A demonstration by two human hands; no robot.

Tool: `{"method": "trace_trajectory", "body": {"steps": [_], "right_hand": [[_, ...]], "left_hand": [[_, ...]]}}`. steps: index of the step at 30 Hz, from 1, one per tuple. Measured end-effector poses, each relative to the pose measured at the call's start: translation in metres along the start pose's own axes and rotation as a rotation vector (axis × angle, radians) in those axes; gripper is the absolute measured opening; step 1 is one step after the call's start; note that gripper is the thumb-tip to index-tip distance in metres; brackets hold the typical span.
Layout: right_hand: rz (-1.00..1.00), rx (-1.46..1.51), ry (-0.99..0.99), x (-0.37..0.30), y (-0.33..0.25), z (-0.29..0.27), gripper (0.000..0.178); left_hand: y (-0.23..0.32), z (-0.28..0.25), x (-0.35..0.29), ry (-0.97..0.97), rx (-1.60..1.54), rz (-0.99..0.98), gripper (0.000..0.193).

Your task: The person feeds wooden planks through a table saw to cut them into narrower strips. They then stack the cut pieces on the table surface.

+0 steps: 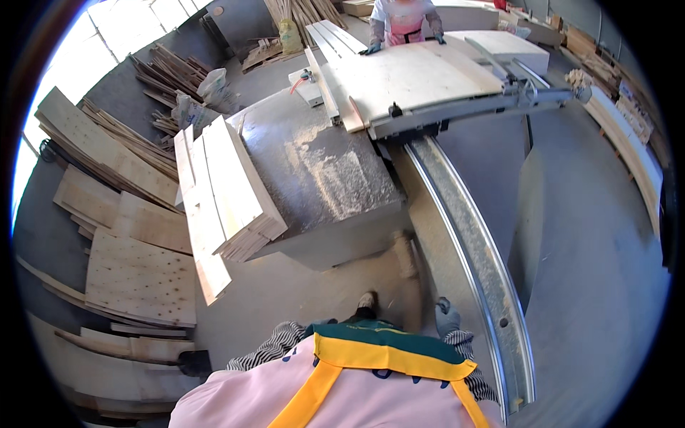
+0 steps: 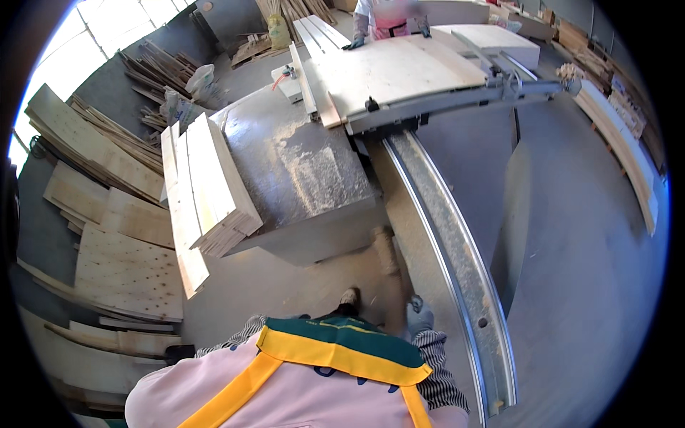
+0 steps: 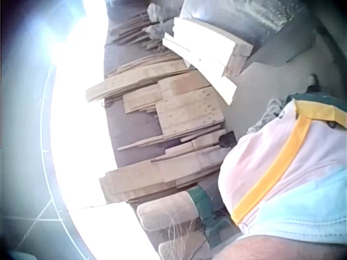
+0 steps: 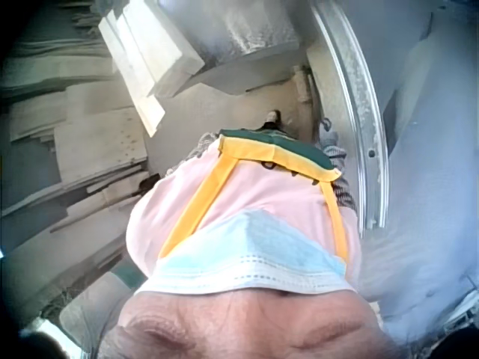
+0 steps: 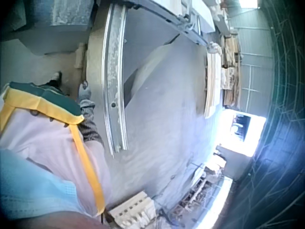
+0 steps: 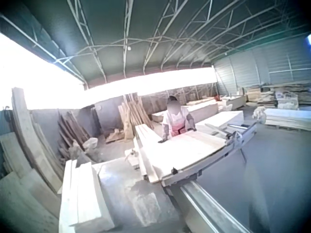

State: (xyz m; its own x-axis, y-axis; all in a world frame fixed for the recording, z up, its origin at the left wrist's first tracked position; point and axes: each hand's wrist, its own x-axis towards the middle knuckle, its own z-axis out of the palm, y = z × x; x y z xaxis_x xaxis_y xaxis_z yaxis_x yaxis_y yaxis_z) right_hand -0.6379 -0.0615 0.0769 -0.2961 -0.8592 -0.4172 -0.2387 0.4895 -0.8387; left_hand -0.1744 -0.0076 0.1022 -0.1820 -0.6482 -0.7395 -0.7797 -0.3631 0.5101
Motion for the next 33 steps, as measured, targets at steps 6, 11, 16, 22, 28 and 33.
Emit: {"method": "trace_trajectory", "body": {"steps": [6,11,16,22,28,33], "right_hand": [[-0.34,-0.164,-0.001,0.103,-0.086,0.033,0.038],[-0.64,-0.5,-0.054,0.185,-0.226,0.065,0.043],[-0.848,-0.796,0.031,0.27,-0.323,0.111,0.052],[-0.743,-1.089,-0.087,0.357,-0.353,0.154,0.061],[-0.516,-1.27,-0.211,0.335,-0.338,0.145,0.07],[-0.573,-1.274,-0.188,0.291,-0.312,0.121,0.069]], "left_hand": [[-0.032,-0.014,0.01,0.121,0.002,-0.081,0.047],[-0.024,-0.012,0.046,0.067,-0.037,-0.047,0.047],[0.015,-0.045,0.083,-0.002,0.04,0.084,0.053],[0.078,-0.097,0.105,0.01,0.026,0.117,0.06],[0.13,-0.114,0.133,-0.106,-0.077,0.099,0.055],[0.142,-0.092,0.172,0.046,-0.199,0.218,0.05]]}}
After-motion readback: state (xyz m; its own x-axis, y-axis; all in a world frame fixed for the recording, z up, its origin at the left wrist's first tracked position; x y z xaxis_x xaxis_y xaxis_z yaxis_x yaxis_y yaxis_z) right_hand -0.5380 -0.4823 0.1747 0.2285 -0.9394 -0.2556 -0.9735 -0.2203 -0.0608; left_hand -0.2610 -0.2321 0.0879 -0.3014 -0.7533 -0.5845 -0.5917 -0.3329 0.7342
